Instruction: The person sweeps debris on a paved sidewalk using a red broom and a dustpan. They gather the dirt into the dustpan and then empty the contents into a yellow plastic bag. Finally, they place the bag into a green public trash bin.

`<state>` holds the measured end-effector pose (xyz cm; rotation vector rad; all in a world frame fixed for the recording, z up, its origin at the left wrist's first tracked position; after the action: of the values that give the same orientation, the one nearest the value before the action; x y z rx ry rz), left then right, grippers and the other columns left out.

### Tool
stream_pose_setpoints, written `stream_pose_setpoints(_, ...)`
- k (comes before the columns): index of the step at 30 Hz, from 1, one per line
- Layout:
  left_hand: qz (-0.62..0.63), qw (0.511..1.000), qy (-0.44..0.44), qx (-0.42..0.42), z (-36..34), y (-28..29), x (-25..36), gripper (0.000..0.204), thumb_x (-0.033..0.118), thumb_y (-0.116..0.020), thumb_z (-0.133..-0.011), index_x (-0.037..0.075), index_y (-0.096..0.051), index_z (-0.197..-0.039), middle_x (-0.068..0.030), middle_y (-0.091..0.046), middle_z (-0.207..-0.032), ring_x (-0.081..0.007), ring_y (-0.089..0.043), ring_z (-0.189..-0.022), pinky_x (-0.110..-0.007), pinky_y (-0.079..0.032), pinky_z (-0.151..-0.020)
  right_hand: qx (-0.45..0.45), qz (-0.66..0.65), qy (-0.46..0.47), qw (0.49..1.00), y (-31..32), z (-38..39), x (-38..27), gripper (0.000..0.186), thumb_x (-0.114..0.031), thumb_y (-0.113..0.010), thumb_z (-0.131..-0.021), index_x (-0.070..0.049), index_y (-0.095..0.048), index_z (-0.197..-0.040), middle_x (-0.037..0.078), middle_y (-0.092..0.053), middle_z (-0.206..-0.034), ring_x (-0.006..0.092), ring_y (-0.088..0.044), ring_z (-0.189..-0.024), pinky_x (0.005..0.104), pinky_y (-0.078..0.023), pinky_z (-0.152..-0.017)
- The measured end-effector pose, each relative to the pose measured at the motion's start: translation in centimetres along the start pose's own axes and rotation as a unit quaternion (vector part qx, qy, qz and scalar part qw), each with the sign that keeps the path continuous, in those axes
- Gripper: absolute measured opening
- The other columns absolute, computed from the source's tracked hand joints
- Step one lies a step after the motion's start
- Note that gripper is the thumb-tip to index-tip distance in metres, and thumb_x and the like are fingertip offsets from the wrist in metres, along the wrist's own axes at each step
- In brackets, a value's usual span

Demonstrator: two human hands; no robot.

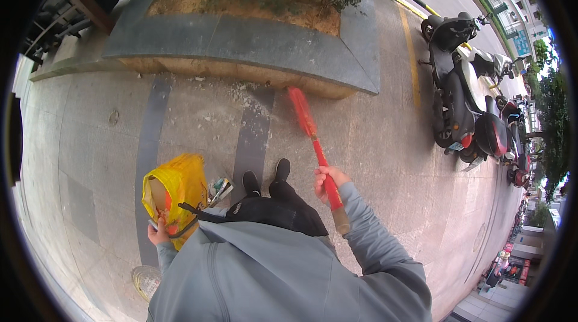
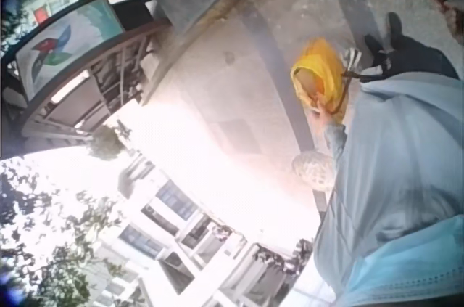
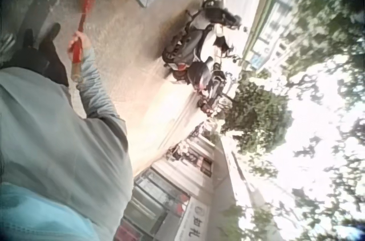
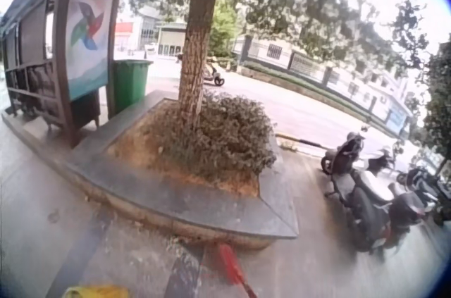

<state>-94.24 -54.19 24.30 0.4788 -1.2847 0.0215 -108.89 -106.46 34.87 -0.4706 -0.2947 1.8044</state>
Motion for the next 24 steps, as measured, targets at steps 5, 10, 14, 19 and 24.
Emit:
stream_pose_setpoints(5, -0.012, 1.0, -0.01, -0.014, 0.2, -1.0, 1.3, 0.016, 0.014, -0.059, -0.069, 0.0, -0.051, -0.073, -0.0015, -0.052, -0.067, -0.0075, -0.045, -0.06, -0.022, -0.039, -0.054, 0.117, 0.118, 0.133, 0.977, 4.4, -6.9, -1.0, 0.011, -0.011, -0.051, -0.067, -0.003, -0.043, -0.068, 0.003, -0.042, -0.05, 0.0149, -0.045, -0.043, 0.0264, -0.042, -0.042)
stream_pose_setpoints(10, -0.008, 0.999, 0.013, -0.044, -0.9, -1.9, -0.4, 0.017, 0.013, -0.059, -0.068, 0.0, -0.052, -0.076, -0.0016, -0.052, -0.069, -0.0074, -0.045, -0.059, -0.021, -0.039, -0.054, 0.067, 0.014, 0.018, 0.997, -0.2, -12.3, 5.4, 0.007, -0.007, -0.049, -0.066, -0.006, -0.042, -0.065, 0.006, -0.047, -0.054, 0.017, -0.049, -0.05, 0.0277, -0.044, -0.048)
stream_pose_setpoints(14, -0.039, 0.997, -0.005, -0.07, -2.3, -4.5, 0.4, 0.015, 0.01, -0.057, -0.07, -0.002, -0.052, -0.078, -0.0024, -0.053, -0.071, -0.0079, -0.047, -0.06, -0.021, -0.04, -0.056, -0.048, 0.005, -0.011, 0.999, -9.6, -7.5, 6.5, 0.011, -0.01, -0.051, -0.07, -0.004, -0.042, -0.07, 0.003, -0.045, -0.054, 0.0141, -0.047, -0.048, 0.026, -0.042, -0.047)
stream_pose_setpoints(19, 0.009, 0.992, -0.04, -0.124, -1.6, -10.4, 5.1, 0.018, 0.011, -0.059, -0.069, -0.002, -0.051, -0.079, -0.0022, -0.053, -0.071, -0.0084, -0.047, -0.06, -0.022, -0.04, -0.054, -0.249, -0.181, -0.092, 0.947, -8.3, -0.8, 2.2, 0.015, -0.012, -0.047, -0.074, 0.001, -0.041, -0.08, -0.001, -0.043, -0.054, 0.0084, -0.043, -0.045, 0.0216, -0.038, -0.042)
stream_pose_setpoints(24, -0.066, 0.98, -0.075, -0.172, -0.4, -14.3, 7.5, 0.021, 0.014, -0.059, -0.069, -0.002, -0.051, -0.08, -0.003, -0.053, -0.071, -0.009, -0.046, -0.06, -0.023, -0.039, -0.053, -0.333, -0.36, -0.047, 0.87, 0.7, 8.4, -1.8, 0.027, -0.015, -0.04, -0.078, 0.008, -0.04, -0.092, -0.002, -0.043, -0.056, 0.006, -0.042, -0.043, 0.0188, -0.036, -0.04)
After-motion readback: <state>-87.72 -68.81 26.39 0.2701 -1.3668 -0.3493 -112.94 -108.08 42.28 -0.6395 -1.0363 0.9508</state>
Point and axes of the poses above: each hand's wrist, its own z-axis away from the middle knuckle, its own y-axis out of the back of the hand, x = y × z, the point moved 9 cm from there along -z, towards the middle knuckle
